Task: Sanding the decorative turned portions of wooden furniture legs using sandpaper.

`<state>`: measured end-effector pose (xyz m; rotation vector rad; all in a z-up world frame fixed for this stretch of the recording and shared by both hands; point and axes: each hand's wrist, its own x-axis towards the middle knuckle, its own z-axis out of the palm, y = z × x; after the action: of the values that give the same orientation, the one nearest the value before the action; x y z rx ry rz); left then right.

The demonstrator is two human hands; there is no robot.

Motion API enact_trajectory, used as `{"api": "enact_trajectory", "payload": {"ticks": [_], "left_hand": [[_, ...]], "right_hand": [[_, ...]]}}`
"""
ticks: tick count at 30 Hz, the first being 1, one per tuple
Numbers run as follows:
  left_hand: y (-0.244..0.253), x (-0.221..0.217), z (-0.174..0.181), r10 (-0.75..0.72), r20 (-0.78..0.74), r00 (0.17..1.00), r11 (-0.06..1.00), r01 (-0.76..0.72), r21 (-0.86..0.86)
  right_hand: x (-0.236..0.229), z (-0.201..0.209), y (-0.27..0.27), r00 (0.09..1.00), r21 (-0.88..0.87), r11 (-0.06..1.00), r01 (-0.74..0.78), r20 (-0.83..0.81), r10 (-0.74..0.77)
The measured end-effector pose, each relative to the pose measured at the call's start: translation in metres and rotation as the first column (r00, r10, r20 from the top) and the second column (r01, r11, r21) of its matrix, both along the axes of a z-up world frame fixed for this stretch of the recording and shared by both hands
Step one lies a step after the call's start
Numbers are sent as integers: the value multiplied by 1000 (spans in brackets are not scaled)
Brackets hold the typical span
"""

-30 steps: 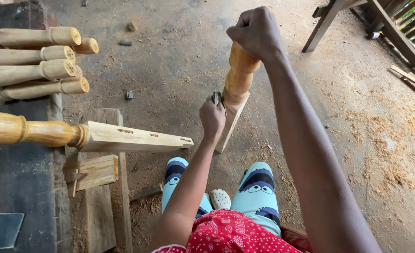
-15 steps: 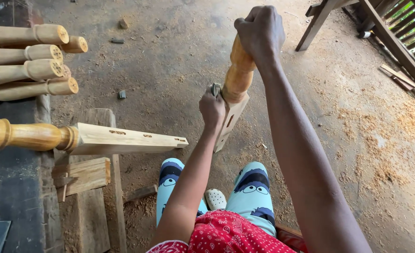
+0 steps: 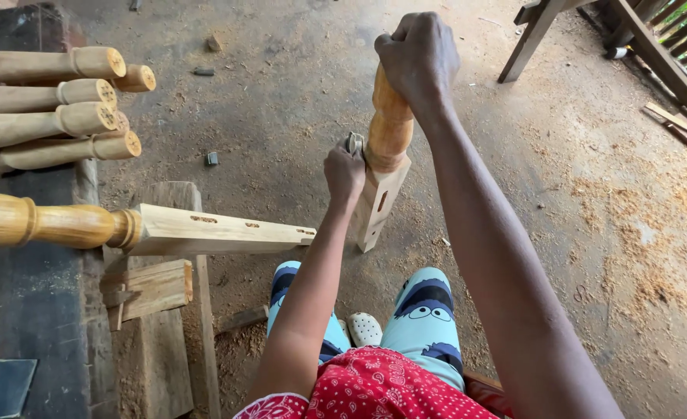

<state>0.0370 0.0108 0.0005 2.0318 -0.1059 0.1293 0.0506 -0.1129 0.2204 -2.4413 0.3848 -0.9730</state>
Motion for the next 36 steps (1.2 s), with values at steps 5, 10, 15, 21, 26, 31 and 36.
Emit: {"api": "enact_trajectory", "payload": {"ticks": [5, 10, 15, 21, 26, 31, 36], "left_hand": [[1, -22, -19, 11, 281, 960, 998, 5, -57], [-1, -13, -7, 21, 273, 962, 1000, -16, -20], [-3, -12, 1, 36, 171, 985, 999, -31, -33], [-1, -54, -5, 132, 531, 837, 991, -97, -94], [-2, -2, -12, 67, 149, 987, 990, -48, -132], [4, -23, 0, 23, 154, 988, 997, -13, -70], [21, -83, -3, 21, 281, 959, 994, 10, -107]], "right_hand": [[1, 7, -5, 998, 63, 998, -12, -60, 16], [0, -2, -8, 996, 10, 996, -87, -16, 87], [-8, 6, -5, 994, 59, 993, -100, -28, 102], [-1, -2, -12, 994, -16, 995, -101, 40, 102], [-11, 0, -8, 980, 3, 981, -196, -23, 196], [-1, 3, -11, 977, 83, 977, -194, -68, 200], [9, 0, -26, 970, 115, 972, -205, -111, 218]]}}
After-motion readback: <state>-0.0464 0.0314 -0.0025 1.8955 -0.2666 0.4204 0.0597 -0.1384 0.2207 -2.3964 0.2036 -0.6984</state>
